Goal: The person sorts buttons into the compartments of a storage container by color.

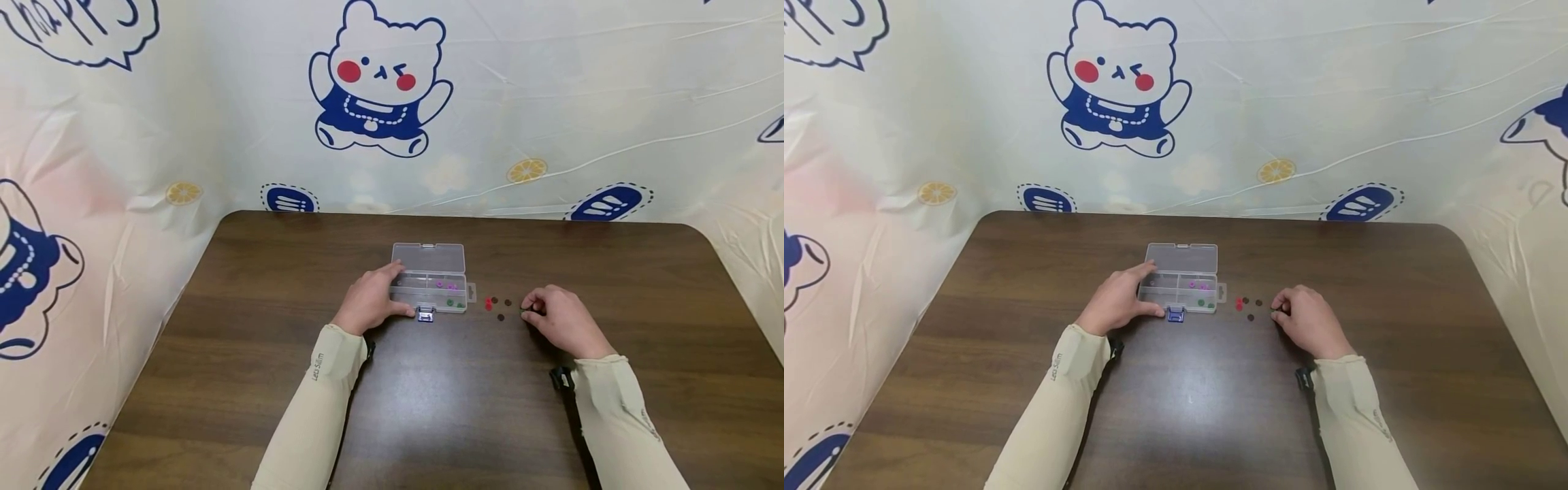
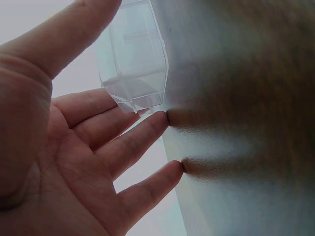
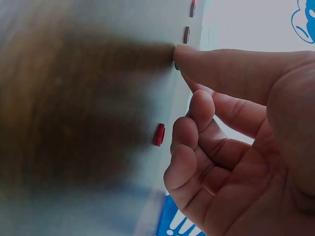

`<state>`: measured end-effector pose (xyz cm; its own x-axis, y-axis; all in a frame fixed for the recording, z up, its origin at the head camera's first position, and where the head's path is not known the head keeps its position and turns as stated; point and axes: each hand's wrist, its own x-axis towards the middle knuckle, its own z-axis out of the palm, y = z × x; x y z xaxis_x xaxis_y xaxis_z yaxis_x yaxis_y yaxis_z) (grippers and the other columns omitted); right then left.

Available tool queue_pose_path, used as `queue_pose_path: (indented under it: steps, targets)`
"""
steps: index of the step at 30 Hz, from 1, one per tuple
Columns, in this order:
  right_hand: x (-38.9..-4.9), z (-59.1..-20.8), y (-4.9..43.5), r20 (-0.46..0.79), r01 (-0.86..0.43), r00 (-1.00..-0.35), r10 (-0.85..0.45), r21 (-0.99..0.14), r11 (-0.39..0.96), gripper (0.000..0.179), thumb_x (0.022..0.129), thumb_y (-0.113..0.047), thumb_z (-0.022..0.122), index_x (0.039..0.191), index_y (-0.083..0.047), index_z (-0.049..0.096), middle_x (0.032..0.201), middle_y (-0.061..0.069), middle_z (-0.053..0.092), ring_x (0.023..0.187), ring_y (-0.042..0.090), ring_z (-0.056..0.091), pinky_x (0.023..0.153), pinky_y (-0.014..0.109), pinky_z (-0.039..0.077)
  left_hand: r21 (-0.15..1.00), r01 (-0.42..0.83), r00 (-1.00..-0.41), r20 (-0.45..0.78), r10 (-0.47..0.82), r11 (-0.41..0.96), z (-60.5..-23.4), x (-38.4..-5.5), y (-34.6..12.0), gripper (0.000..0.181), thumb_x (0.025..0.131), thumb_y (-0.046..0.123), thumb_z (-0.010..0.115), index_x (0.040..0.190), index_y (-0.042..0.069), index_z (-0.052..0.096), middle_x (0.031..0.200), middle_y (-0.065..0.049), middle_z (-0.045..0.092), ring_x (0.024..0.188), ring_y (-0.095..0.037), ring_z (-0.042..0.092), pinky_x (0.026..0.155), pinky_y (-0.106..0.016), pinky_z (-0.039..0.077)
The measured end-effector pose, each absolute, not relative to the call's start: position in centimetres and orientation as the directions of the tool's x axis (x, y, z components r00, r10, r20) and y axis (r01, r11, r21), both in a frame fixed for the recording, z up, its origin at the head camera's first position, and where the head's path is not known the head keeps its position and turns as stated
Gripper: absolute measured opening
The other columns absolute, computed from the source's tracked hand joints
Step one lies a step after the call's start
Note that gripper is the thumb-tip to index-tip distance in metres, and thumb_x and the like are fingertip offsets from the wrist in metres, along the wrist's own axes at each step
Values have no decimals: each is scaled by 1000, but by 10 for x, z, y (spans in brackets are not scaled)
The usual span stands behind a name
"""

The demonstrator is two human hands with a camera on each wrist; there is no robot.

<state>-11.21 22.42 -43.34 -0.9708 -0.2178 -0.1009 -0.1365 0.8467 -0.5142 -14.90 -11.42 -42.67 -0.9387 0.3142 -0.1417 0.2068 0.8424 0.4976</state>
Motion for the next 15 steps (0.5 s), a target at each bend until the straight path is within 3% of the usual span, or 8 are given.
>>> queue_pose_path:
  steps: [15]
  targets:
    - [-113,-432,224,-93,-142,-971,-220,-513,846,8,91,-9,73,85,-10,69,82,5,57,76,22,52,70,38,44,499,202,-938,-150,313,843,-426,-149,-114,91,73,40,90,148,7,51,157,-6,42,138,-28,48,109,-47,43]
